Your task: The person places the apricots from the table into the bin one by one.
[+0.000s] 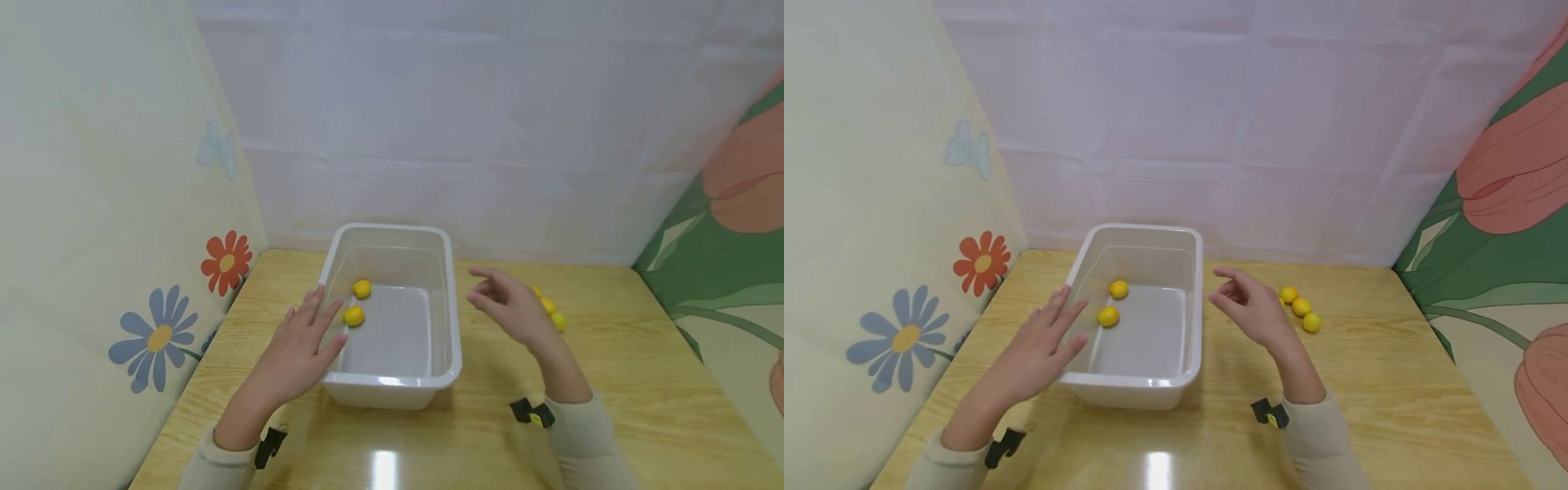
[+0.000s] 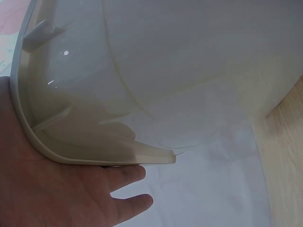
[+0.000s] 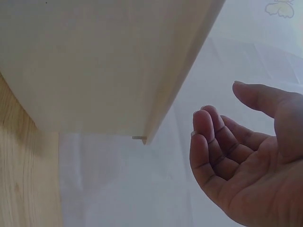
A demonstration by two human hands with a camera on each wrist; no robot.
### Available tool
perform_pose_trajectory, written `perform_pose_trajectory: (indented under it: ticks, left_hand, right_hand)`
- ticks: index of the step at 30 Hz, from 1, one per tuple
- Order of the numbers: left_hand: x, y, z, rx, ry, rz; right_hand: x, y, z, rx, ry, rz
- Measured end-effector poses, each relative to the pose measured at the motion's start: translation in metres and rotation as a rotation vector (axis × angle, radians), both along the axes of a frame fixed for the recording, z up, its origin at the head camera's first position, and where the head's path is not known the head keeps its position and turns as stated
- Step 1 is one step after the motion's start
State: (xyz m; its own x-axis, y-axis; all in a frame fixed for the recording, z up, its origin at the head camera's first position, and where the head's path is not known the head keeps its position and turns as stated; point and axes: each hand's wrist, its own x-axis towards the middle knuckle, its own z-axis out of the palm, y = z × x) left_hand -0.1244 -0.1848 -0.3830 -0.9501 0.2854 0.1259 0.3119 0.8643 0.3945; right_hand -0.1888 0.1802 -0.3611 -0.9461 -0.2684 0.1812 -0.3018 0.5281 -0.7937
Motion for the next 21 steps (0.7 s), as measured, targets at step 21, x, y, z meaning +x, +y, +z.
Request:
perform_pose_trajectory:
  ticks: [21]
  left_hand:
    - [-0.001,0.000,-0.004,0.006,0.011,0.008]
  right_hand:
    - [0.008,0.057,-0.007,0.102,-0.056,-0.143]
